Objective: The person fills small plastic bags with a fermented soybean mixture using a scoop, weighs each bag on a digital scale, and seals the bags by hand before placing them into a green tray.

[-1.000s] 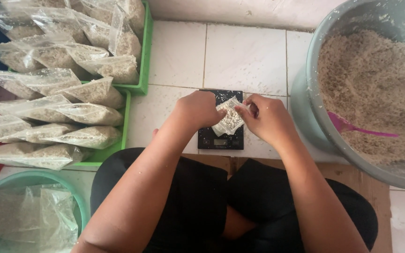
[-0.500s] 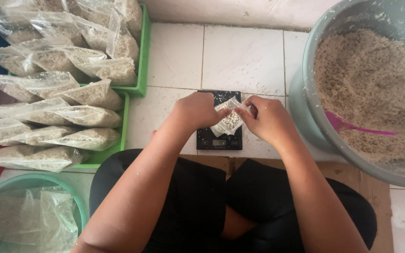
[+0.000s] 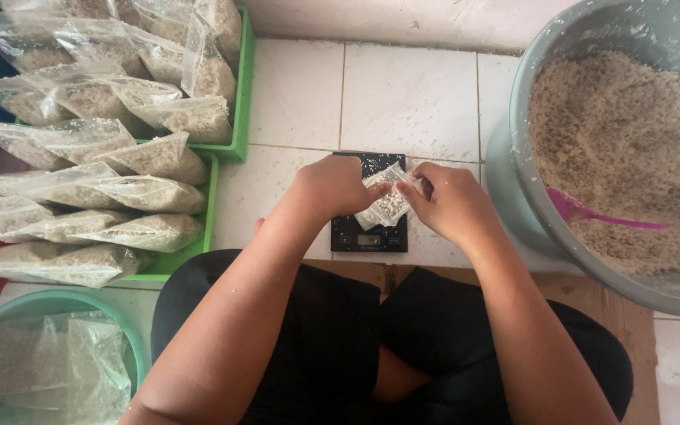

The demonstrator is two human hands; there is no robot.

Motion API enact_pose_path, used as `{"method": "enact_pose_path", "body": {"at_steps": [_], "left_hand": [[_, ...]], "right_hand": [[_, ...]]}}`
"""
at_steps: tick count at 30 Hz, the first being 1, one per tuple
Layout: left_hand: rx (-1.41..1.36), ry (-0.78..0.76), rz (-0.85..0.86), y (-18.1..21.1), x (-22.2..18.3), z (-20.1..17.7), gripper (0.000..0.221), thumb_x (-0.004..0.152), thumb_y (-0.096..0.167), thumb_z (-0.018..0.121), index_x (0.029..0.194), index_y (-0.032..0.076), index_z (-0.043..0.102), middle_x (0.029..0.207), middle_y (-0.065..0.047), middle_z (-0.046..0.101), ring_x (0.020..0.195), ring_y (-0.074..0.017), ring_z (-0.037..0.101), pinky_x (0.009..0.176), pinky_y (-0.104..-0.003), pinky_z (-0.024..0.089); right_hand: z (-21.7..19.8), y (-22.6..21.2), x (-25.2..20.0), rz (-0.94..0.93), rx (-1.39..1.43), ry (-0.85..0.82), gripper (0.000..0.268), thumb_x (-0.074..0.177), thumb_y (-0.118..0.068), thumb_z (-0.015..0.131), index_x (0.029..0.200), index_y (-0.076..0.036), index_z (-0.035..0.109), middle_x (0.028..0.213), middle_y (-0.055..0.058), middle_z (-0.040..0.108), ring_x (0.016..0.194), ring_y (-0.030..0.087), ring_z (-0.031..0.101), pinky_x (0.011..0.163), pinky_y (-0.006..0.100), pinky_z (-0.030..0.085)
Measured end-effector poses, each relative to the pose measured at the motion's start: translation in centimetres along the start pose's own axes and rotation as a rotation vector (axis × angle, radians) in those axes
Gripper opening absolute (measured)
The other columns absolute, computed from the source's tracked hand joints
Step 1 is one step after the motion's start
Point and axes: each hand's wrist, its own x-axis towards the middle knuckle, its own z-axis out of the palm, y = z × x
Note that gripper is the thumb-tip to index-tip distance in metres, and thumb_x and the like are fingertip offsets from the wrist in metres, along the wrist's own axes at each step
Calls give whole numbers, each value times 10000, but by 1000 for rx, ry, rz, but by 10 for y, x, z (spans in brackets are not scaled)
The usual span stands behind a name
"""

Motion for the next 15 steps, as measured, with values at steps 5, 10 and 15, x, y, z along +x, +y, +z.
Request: {"method": "enact_pose_path", "body": {"at_steps": [5,10,15], "left_hand": [[5,0,0,1,-2,-1,681,905,614,462,1179,18,644,1014,-142,710,1028,-323,687,788,-490,556],[35,49,6,-14,30,22,486,903,487,517,990,52,717,809,-90,703,836,-291,718,685,-475,572],[-7,47,135,-15,50,44,357,910,340,494,886,76,733,717,-83,689,761,-298,714,662,-454,576]], "right_hand": [[-3,-3,-1,5,3,-16,334,919,-273,641,1097,4,698,753,168,689,736,356,707,626,431,537],[-1,-3,-2,-5,-9,-62,300,920,-221,619,1124,-14,693,806,174,715,793,364,717,646,442,553],[-8,5,-4,-35,-116,-17,226,930,-186,595,1057,-41,715,793,184,714,799,395,700,663,475,551]]}}
